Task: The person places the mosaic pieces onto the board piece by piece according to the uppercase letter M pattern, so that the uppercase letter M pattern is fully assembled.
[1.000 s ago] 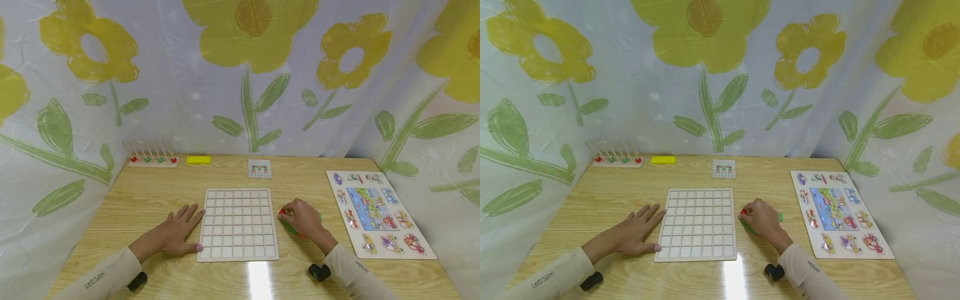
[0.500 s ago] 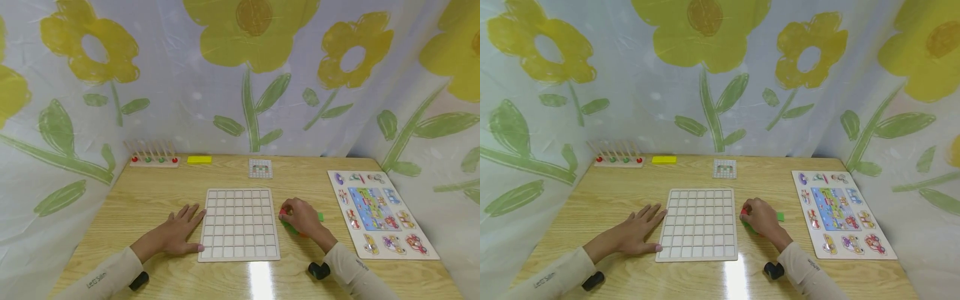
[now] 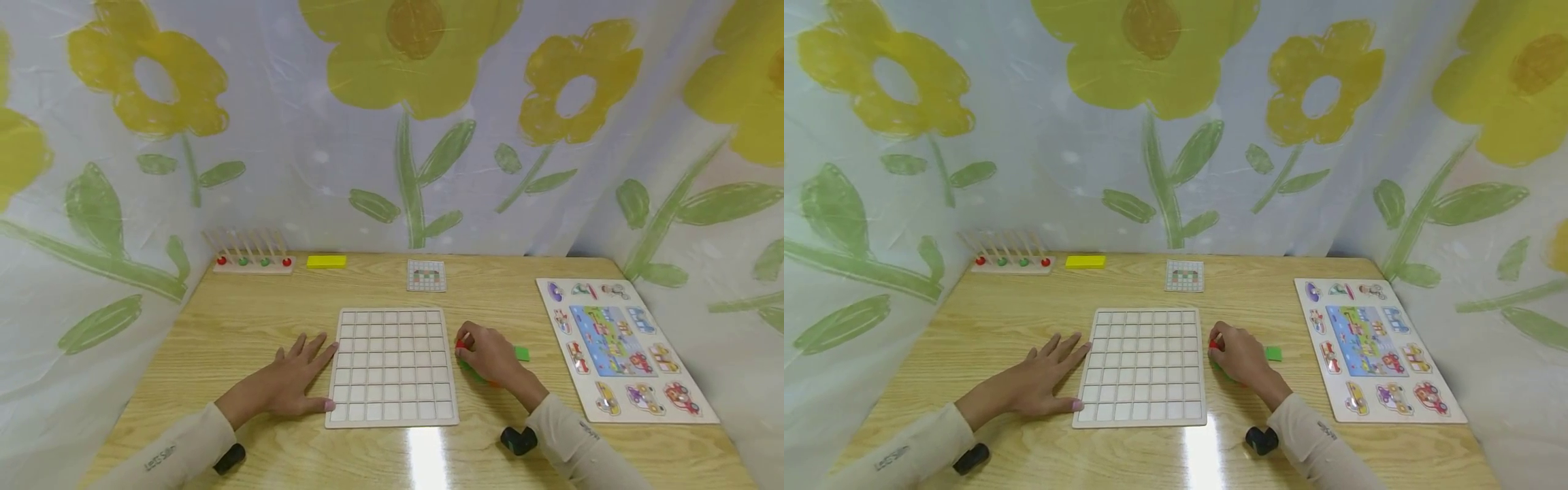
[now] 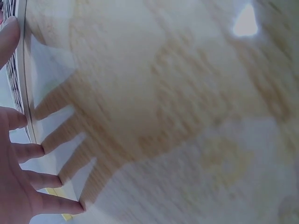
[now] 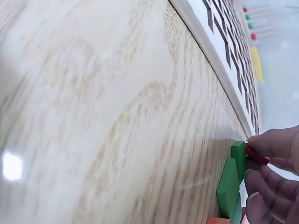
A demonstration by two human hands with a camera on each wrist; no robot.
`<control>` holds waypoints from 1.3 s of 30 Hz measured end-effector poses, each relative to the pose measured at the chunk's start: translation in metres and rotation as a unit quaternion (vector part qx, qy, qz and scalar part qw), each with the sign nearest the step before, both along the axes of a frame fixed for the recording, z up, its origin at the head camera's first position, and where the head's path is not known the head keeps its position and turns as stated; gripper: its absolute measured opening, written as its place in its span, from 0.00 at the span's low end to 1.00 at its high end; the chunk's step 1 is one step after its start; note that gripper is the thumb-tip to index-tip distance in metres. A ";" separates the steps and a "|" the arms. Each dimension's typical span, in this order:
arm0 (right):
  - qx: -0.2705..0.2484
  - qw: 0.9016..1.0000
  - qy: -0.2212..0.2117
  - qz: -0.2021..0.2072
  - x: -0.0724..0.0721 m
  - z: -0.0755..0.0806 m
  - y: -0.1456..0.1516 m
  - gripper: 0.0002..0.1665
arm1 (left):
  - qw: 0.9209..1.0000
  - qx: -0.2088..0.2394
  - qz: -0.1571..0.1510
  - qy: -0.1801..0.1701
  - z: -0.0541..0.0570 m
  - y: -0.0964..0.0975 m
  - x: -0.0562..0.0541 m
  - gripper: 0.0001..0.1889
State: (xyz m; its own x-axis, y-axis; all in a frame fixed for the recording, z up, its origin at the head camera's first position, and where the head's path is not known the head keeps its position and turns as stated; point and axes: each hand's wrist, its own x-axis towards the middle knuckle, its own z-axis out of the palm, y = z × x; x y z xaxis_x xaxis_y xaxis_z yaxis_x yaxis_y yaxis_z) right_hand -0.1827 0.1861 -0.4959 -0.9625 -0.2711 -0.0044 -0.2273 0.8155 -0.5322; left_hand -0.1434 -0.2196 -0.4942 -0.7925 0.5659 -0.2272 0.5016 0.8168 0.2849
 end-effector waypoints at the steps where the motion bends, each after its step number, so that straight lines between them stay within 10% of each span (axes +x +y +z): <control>1: -0.001 1.000 0.000 -0.001 0.000 0.000 0.000 0.10 | 1.000 0.000 0.000 0.000 0.000 0.000 0.000 0.55; 39: -0.099 0.994 -0.036 0.042 -0.002 0.016 -0.027 0.19 | 1.000 -0.005 -0.001 -0.009 0.002 0.000 -0.003 0.55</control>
